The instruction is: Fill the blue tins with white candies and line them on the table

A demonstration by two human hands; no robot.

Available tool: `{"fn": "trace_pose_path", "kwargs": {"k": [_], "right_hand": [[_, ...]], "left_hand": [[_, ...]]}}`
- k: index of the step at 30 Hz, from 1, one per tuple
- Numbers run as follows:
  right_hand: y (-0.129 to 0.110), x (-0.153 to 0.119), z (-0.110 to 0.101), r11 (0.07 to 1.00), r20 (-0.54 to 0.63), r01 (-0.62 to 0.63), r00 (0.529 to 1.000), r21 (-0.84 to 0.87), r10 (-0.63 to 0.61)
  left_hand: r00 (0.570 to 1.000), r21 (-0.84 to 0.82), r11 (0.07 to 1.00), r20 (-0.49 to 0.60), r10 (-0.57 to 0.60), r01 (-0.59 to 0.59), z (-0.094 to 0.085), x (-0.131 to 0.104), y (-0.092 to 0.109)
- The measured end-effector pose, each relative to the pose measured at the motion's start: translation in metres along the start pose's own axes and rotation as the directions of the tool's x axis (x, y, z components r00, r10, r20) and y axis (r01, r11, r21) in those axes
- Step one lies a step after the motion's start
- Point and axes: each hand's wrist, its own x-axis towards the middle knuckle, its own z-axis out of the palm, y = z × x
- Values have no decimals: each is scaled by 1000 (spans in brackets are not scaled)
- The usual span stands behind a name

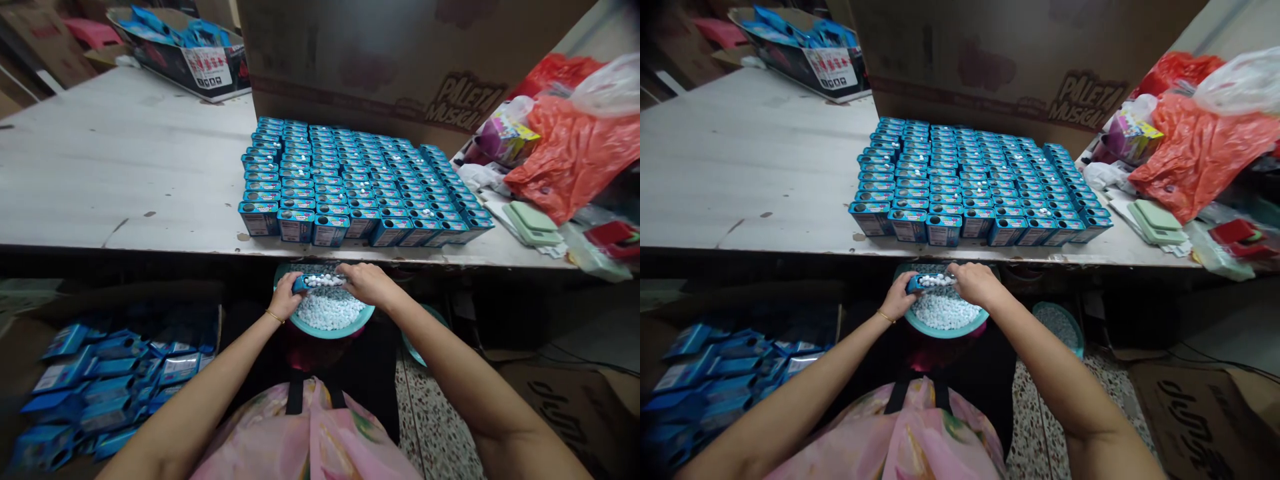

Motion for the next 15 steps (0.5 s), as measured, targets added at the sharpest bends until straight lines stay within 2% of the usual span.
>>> {"fn": "trace_pose_path", "kwargs": {"k": [6,9,12,15], "right_hand": [[-18,0,-13,995,12,9,1000,-102,-8],[-7,-12,-12,993,-23,2,1000,-114,-5],[21,-25,12,990,-19,-91,996,-109,89],[41,-21,61,974,104,-219,969,-62,225]], "left_hand": [[1000,-45,999,-7,12,-12,8,2,-2],[999,-168,985,-33,-28,22,5,-1,-5],[995,-309,947,-11,-100,91,-1,-4,-4],[981,-425,886,47,-186,188,-1,-1,-2]]}}
